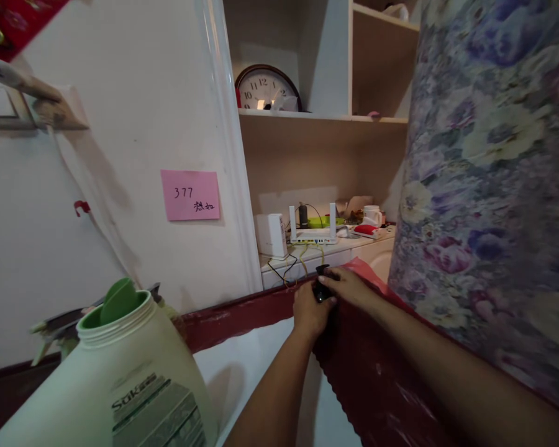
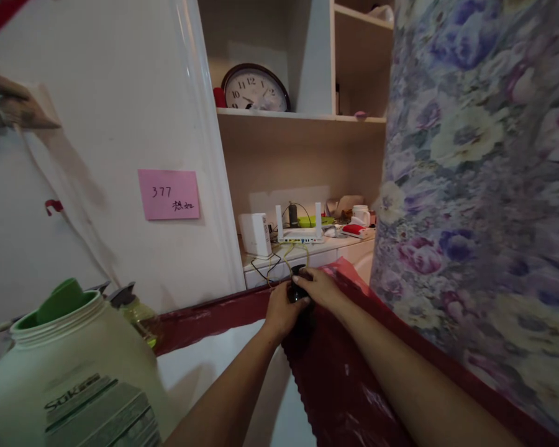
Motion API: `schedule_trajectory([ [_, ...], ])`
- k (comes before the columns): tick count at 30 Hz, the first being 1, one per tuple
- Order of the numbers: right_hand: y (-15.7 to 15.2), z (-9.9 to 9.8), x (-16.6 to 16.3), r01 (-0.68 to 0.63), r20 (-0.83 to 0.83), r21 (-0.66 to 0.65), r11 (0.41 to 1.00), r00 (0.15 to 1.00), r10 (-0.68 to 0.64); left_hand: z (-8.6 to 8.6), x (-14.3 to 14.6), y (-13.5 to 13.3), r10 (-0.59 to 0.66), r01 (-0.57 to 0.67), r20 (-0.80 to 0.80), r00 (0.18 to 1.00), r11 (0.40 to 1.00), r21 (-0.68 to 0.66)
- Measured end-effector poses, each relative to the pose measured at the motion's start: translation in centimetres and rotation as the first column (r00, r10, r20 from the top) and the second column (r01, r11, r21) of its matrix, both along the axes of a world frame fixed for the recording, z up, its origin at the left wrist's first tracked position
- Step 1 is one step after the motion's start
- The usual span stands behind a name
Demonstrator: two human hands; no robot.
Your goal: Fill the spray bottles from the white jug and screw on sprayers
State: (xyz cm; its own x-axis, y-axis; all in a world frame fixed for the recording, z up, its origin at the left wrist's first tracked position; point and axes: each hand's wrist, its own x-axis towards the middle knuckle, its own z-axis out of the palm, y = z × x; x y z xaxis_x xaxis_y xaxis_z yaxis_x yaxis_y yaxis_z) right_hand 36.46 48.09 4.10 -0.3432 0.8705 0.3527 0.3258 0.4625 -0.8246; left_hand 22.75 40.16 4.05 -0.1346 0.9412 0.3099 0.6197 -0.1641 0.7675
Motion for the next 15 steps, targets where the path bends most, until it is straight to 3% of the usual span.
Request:
schedule_trajectory([
  [7, -0.1, -0.2, 0.1, -0.06, 0.042, -0.018, 0.998, 0.997, 0.06, -0.8, 0.8, 0.4, 0.033, -0.032, 0.03, 0.999, 0.999, -0.025],
  [15, -0.4, -1.1, -0.1, 0.044, 0.034, -0.032, 0.999, 0.999, -0.043, -0.6, 0.7, -0.7, 0.057, -0.056, 0.014, 0.998, 0.998, -0.037],
])
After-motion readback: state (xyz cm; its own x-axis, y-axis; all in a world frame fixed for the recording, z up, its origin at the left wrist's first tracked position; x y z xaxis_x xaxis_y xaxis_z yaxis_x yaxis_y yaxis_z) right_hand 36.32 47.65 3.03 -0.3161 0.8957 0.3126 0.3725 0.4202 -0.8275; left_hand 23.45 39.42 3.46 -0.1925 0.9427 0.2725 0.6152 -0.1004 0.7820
